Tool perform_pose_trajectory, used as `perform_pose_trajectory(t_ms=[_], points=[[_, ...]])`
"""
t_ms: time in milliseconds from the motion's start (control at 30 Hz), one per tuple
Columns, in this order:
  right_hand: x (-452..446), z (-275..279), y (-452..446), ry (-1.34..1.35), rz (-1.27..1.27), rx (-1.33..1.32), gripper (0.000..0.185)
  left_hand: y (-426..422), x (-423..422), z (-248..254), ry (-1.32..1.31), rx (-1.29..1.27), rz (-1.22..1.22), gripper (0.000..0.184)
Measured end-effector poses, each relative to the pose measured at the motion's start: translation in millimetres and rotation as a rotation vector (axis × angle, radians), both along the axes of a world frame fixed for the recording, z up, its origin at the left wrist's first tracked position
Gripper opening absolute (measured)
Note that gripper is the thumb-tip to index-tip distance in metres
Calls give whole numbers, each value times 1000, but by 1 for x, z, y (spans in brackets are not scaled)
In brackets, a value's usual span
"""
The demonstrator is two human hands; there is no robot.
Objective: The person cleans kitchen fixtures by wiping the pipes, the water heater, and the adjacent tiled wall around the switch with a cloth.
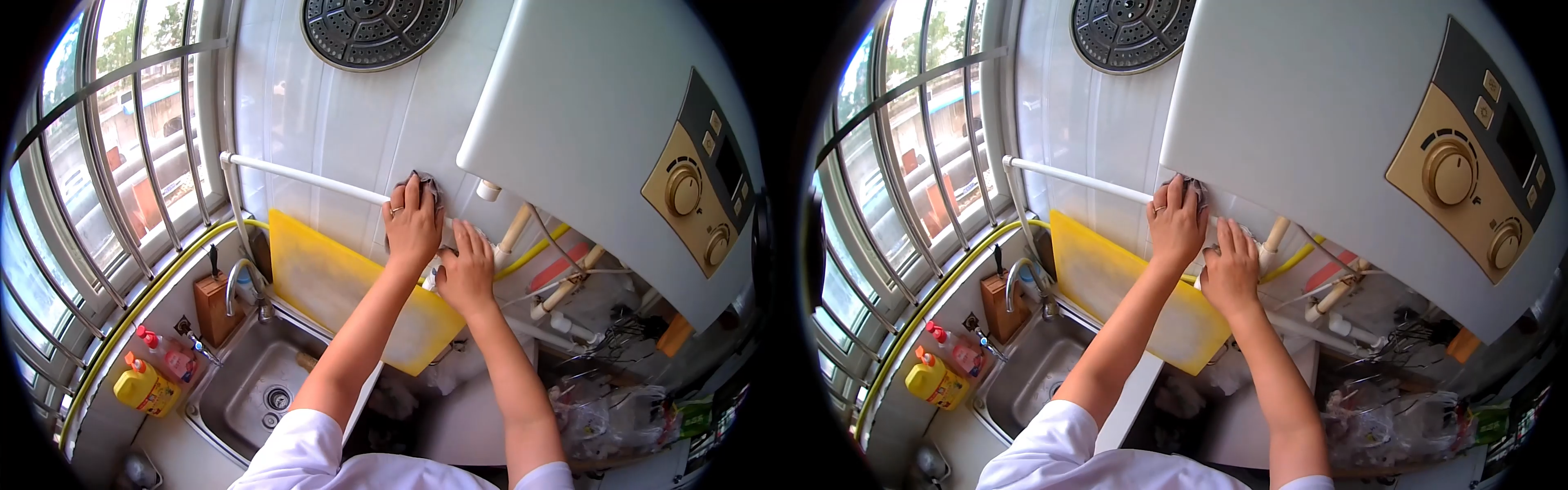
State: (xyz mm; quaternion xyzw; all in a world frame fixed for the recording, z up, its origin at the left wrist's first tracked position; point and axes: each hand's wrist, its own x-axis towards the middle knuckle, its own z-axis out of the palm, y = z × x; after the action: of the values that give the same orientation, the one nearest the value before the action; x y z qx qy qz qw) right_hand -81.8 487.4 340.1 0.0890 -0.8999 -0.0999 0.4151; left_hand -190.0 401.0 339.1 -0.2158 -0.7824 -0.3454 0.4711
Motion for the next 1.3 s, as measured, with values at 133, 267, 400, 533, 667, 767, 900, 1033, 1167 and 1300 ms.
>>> perform_pose_trajectory(t_ms=[133, 267, 400, 533, 667, 767, 900, 1033, 1167, 1300], points=[[2, -2, 0, -32, -22, -4, 16, -1, -3, 2, 15, 21, 33, 48], [5, 1, 0, -49, 7, -22, 13, -6, -26, 18, -21, 94, 61, 47], [3, 0, -4, -54, -4, -35, 13, -14, -28, 6, 91, -55, 11, 49], [2, -4, -3, -42, -38, -9, 13, -35, -33, 10, -55, -64, 89, 52], [2, -1, -1, -40, -33, 9, 11, -46, -65, 17, -148, 30, 241, 56], [2, 2, 0, -53, -31, 17, 11, -56, -88, 24, -270, 93, 322, 53], [3, 1, -2, -60, -37, 16, 12, -61, -84, 26, -430, 58, 293, 51], [1, 1, -3, -60, -31, 8, 15, -64, -87, 16, -377, 16, 302, 48], [0, -1, -3, -72, -52, 32, 18, -67, -111, 16, -293, 90, 388, 41], [-2, 0, 0, -53, -33, 24, 20, -60, -134, 29, -274, 349, 180, 51]])
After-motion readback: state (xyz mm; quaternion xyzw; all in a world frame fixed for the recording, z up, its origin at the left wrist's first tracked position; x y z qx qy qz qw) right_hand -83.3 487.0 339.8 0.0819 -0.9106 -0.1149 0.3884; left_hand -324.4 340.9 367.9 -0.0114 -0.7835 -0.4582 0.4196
